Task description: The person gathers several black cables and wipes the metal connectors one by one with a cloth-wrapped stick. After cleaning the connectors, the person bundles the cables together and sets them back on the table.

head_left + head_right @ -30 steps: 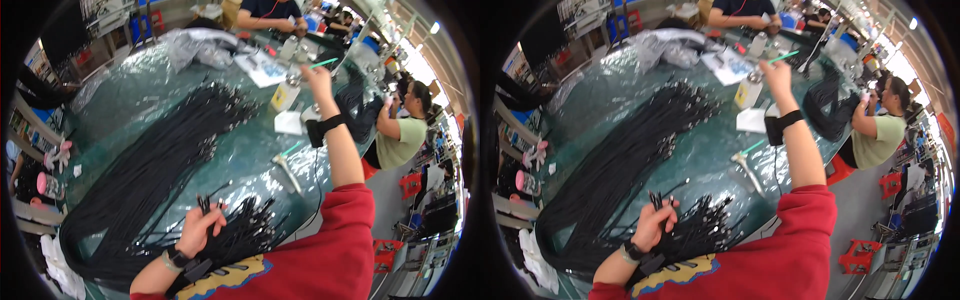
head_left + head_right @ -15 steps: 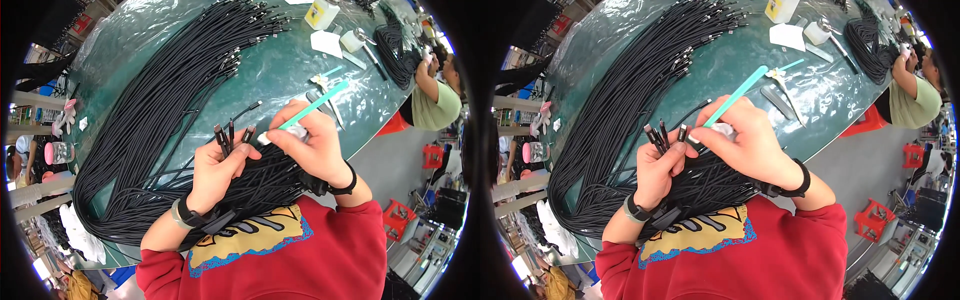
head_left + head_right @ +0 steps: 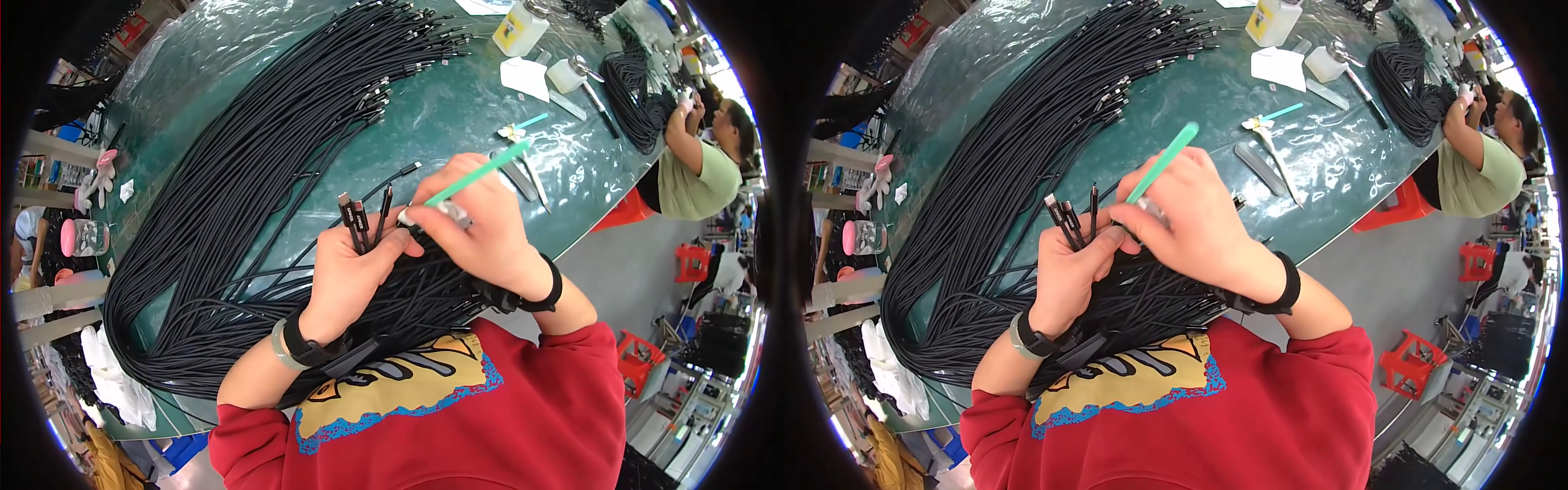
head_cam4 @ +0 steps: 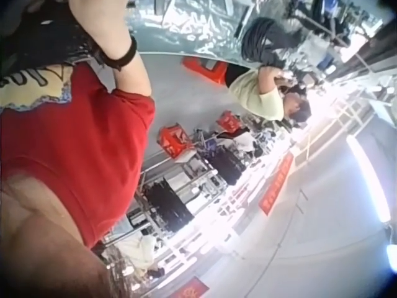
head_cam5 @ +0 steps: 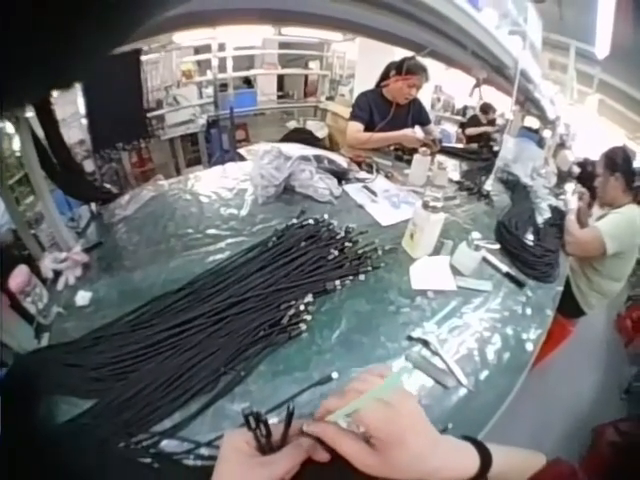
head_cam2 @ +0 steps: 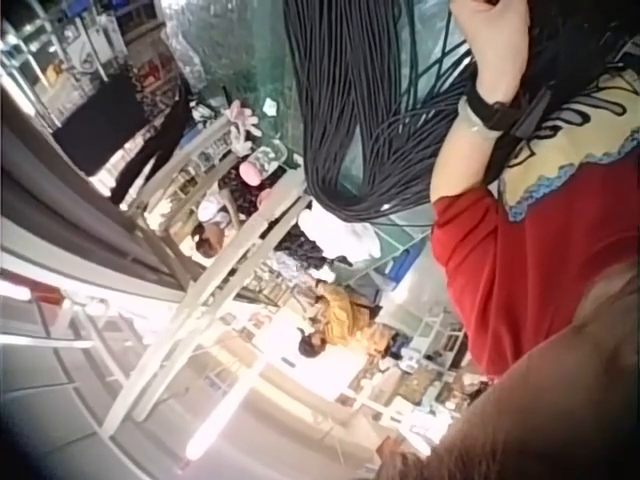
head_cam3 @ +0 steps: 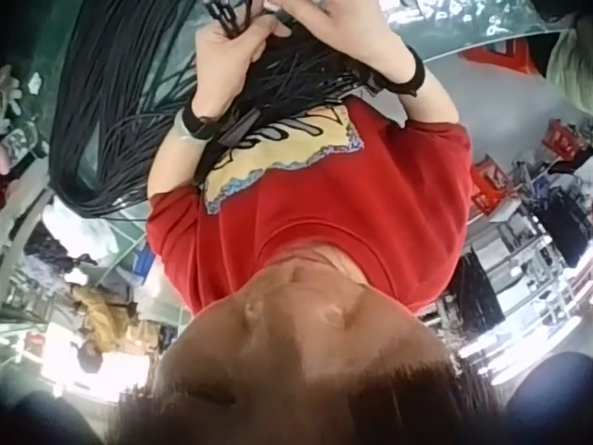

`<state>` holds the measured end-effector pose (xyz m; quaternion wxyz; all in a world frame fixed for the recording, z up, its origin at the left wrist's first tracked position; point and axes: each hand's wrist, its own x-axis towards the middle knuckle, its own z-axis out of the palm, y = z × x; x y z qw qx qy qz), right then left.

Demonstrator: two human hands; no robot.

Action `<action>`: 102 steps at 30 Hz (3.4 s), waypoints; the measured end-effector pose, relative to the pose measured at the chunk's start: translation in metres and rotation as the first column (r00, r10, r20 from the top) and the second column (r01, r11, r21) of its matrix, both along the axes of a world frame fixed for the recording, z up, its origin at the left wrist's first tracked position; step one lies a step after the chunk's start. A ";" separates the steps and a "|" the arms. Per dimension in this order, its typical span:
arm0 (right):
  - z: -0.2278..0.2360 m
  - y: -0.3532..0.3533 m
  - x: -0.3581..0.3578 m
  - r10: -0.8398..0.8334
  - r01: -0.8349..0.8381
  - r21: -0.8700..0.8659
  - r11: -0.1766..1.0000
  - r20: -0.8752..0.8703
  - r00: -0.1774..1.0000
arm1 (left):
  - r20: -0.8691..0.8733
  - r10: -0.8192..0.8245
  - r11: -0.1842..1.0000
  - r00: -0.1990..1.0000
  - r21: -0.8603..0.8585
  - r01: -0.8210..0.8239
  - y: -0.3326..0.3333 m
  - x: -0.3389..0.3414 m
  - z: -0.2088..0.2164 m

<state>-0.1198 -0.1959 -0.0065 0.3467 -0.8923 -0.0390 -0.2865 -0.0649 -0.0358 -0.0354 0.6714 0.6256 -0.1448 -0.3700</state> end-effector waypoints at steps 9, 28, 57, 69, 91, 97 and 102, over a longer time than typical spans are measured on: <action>0.005 -0.007 0.000 0.034 -0.033 0.038 0.999 -0.031 0.999 | 0.017 0.039 0.999 0.999 0.020 -0.039 -0.004 -0.002 0.009; -0.006 -0.006 -0.010 0.081 -0.086 0.079 0.993 0.059 0.995 | -0.245 -0.173 0.976 0.954 -0.171 0.133 -0.002 0.003 0.008; 0.004 -0.005 -0.023 0.036 -0.045 0.088 0.995 0.103 0.994 | -0.341 -0.230 0.971 0.912 -0.136 0.194 -0.002 0.001 0.009; 0.010 -0.013 -0.037 -0.045 0.053 0.301 0.952 -0.032 0.998 | -0.098 0.004 0.978 0.995 -0.205 -0.024 -0.012 -0.016 0.003; -0.012 0.000 -0.025 -0.001 -0.006 0.062 0.998 0.115 0.993 | -0.005 -0.017 0.997 1.000 -0.076 0.017 -0.007 -0.020 0.006; -0.011 0.004 -0.027 -0.002 0.003 -0.005 1.000 0.184 0.983 | -0.010 -0.036 0.998 0.999 -0.042 0.036 -0.007 -0.017 0.007; -0.011 -0.004 -0.026 -0.074 0.068 0.062 0.996 0.104 0.992 | 0.002 0.019 0.999 1.000 -0.046 -0.019 -0.006 -0.018 0.006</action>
